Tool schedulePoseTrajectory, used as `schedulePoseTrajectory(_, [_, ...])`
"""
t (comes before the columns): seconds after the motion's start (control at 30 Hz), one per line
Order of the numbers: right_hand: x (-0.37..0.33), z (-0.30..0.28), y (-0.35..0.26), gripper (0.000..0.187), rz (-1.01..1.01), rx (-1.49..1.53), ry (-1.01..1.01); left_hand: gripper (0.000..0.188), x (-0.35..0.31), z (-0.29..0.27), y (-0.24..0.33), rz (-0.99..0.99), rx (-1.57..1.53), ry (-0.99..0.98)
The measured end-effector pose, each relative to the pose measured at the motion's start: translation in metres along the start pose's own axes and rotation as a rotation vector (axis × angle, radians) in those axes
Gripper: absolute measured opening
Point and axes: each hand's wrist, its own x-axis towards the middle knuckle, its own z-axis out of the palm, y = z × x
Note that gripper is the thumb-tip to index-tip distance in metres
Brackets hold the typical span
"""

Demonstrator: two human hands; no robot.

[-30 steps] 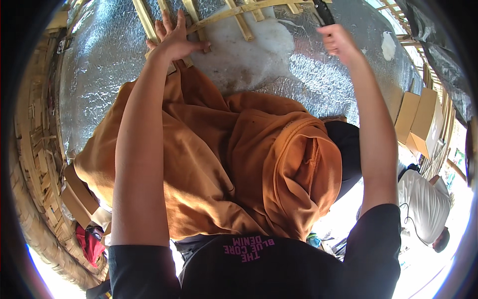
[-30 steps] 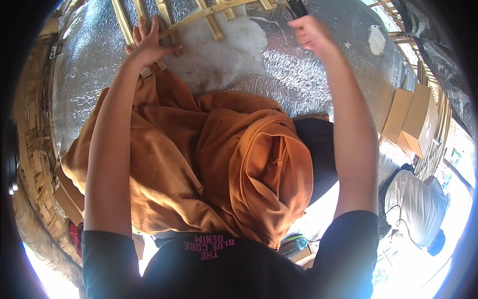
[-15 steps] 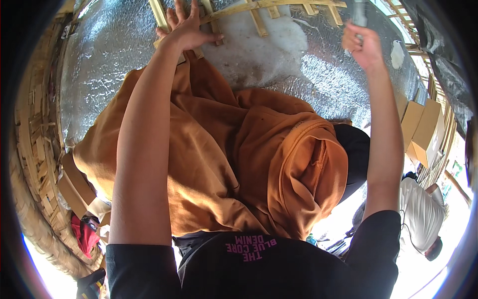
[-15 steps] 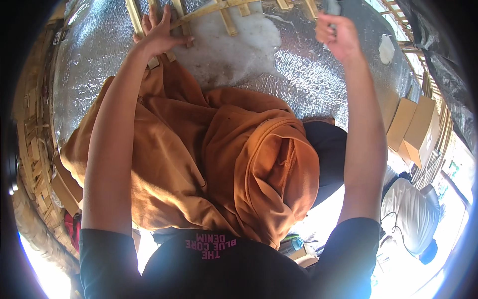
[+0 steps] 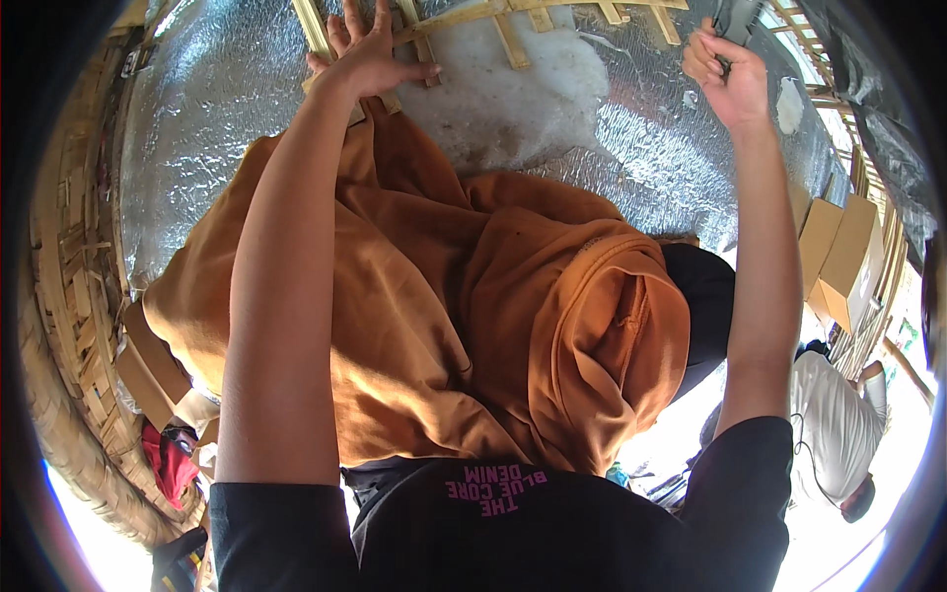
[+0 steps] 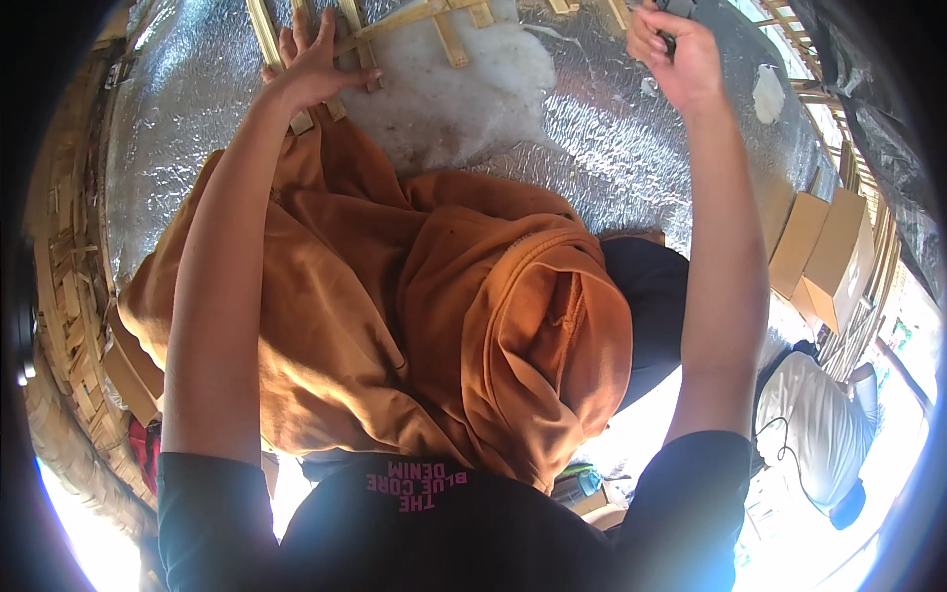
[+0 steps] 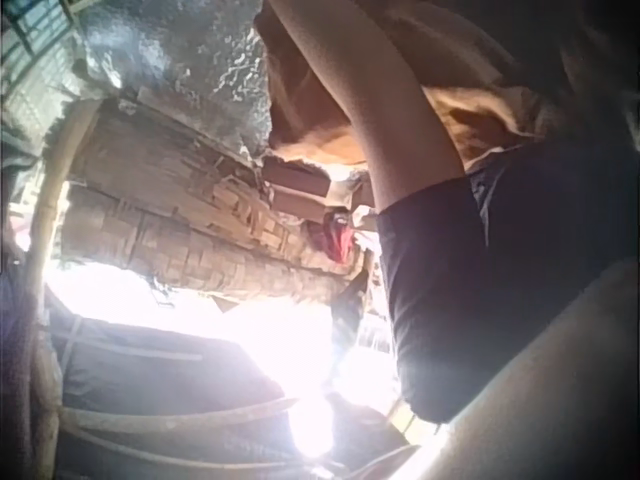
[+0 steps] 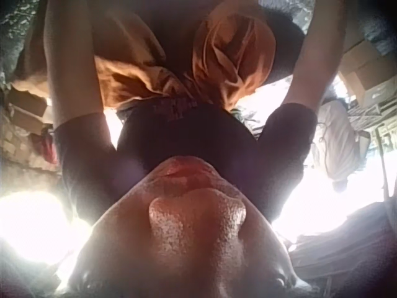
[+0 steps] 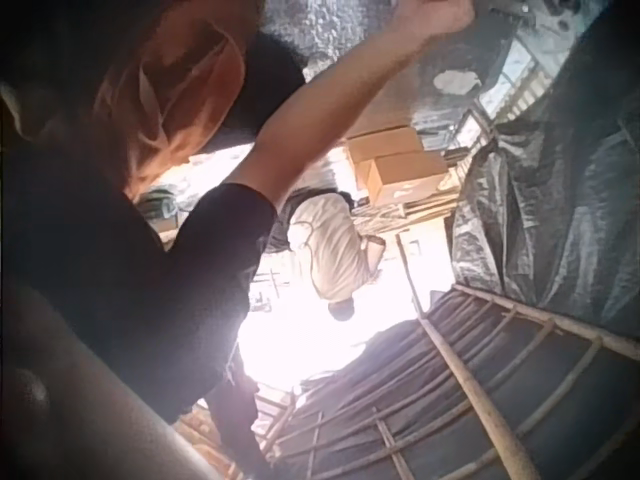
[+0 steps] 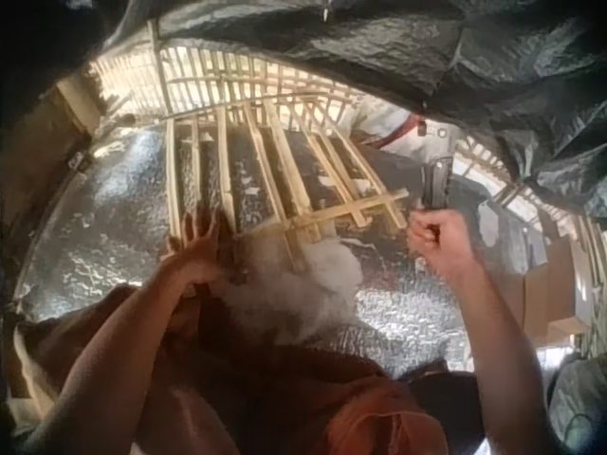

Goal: The person uses a hammer to secure thin bamboo strips to a wooden frame, repeatedly striking nails at several joint locations.

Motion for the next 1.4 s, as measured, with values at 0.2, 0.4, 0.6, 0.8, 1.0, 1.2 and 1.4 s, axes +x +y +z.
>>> schedulePoseTrajectory(0.2, [0.01,0.005,0.02,0.038,0.48,-0.362,0.119,0.135,0.004,0.006,-0.01,-0.034,0.031,-0.042])
schedulePoseTrajectory(0.4, [0.004,-0.019,-0.006,0.017,-0.086,-0.33,0.036,0.135,-0.001,0.003,0.0,-0.008,0.0,-0.023])
schedulePoseTrajectory(0.6, [0.007,0.005,0.016,0.026,0.311,-0.456,0.321,0.135,0.001,0.006,-0.011,-0.02,0.009,-0.029])
schedulePoseTrajectory(0.8, [0.004,0.004,0.0,0.036,-0.108,-0.553,0.221,0.136,0.003,0.004,-0.009,-0.017,0.007,-0.005])
schedulePoseTrajectory(1.0, [0.007,0.002,0.008,0.034,0.146,-0.704,0.35,0.124,-0.007,-0.037,0.026,-0.118,0.037,-0.277])
schedulePoseTrajectory(1.2, [0.011,-0.014,0.034,0.032,0.648,-0.874,0.254,0.115,0.004,-0.019,0.005,-0.113,0.096,-0.254])
schedulePoseTrajectory(1.4, [0.008,-0.015,0.026,0.034,0.631,-0.815,0.235,0.117,-0.008,-0.03,0.011,-0.103,-0.011,-0.245])
